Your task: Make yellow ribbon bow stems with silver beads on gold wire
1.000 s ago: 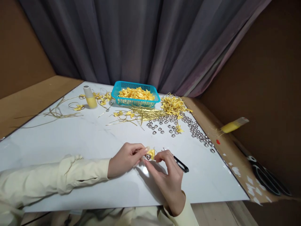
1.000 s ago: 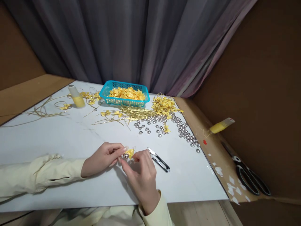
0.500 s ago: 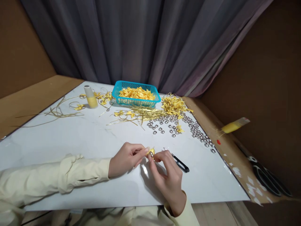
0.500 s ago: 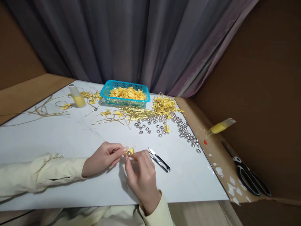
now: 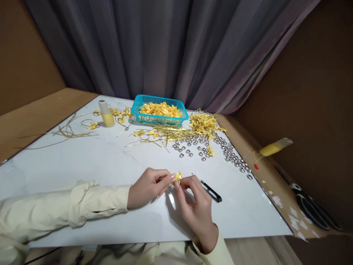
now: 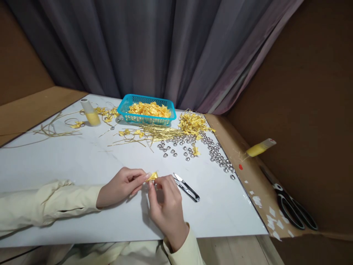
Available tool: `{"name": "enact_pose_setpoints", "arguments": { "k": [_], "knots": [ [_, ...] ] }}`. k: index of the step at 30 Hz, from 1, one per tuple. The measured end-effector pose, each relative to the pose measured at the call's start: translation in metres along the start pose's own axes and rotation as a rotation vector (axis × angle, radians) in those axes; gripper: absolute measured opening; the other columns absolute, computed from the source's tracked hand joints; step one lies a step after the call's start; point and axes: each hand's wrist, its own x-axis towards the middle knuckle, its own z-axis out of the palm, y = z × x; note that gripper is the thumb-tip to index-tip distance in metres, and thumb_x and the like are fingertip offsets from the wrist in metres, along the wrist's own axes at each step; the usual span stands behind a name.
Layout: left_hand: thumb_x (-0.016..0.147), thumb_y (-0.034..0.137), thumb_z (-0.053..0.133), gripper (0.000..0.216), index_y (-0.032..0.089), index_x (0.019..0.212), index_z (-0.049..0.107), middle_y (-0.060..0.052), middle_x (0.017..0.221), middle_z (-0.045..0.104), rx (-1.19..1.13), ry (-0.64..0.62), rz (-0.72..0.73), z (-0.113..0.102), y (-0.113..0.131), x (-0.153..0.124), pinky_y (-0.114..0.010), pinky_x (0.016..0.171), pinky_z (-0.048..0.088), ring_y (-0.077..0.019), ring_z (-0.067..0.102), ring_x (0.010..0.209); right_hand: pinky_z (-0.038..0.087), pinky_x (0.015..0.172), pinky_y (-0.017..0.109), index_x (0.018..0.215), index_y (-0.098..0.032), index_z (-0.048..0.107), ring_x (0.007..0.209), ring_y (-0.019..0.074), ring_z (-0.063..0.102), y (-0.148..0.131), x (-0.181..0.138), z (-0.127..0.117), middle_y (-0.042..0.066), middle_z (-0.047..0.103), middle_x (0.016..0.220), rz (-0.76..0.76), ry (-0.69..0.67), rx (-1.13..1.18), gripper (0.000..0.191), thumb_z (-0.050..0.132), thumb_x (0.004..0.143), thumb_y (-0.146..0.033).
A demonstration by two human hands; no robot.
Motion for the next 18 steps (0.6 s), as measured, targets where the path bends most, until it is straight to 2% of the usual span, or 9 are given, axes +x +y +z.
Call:
{"name": "enact_pose_setpoints", "arguments": {
  "k": [5, 9, 14, 18],
  "knots": [
    [0.089, 0.037, 0.042, 0.039, 0.015, 0.057, 0.047, 0.007, 0.043, 0.038, 0.032, 0.004, 0.026, 0.0001, 0.0001, -0.001, -0.019, 0.045, 0.032, -0.0062, 0.037, 0.041, 0.04, 0.057, 0.026, 0.075, -0.018, 0.052, 0.061, 0.013, 0.049, -0.0021, 0.0009, -0.0032, 0.002, 0.053, 0.066, 0.043, -0.012, 0.053, 0.015, 0.044, 0.086, -0.012],
    [0.089, 0.035, 0.043, 0.037, 0.015, 0.059, 0.049, 0.008, 0.042, 0.038, 0.036, 0.018, 0.039, 0.0001, -0.0004, -0.0005, -0.018, 0.045, 0.032, -0.006, 0.036, 0.041, 0.04, 0.057, 0.027, 0.075, -0.018, 0.048, 0.062, 0.0135, 0.047, -0.0021, 0.0, -0.0031, 0.001, 0.049, 0.067, 0.017, 0.012, 0.009, 0.01, 0.052, 0.083, -0.013],
    [0.089, 0.034, 0.042, 0.04, 0.016, 0.053, 0.043, 0.007, 0.041, 0.038, 0.031, 0.024, 0.045, 0.0004, -0.0002, 0.0003, -0.018, 0.045, 0.032, -0.0058, 0.036, 0.04, 0.042, 0.062, 0.03, 0.087, -0.017, 0.048, 0.069, 0.0159, 0.048, -0.0008, -0.0007, -0.0009, 0.003, 0.051, 0.074, -0.076, 0.094, -0.048, 0.015, 0.057, 0.079, -0.008],
    [0.089, 0.033, 0.042, 0.04, 0.016, 0.052, 0.042, 0.008, 0.041, 0.036, 0.014, 0.021, 0.048, 0.0004, 0.0, 0.0001, -0.018, 0.045, 0.031, -0.0056, 0.034, 0.04, 0.044, 0.067, 0.032, 0.096, -0.016, 0.048, 0.076, 0.0173, 0.05, 0.0011, -0.0013, 0.0009, 0.005, 0.054, 0.081, -0.1, 0.054, -0.044, 0.022, 0.058, 0.079, -0.006]
  ]
}}
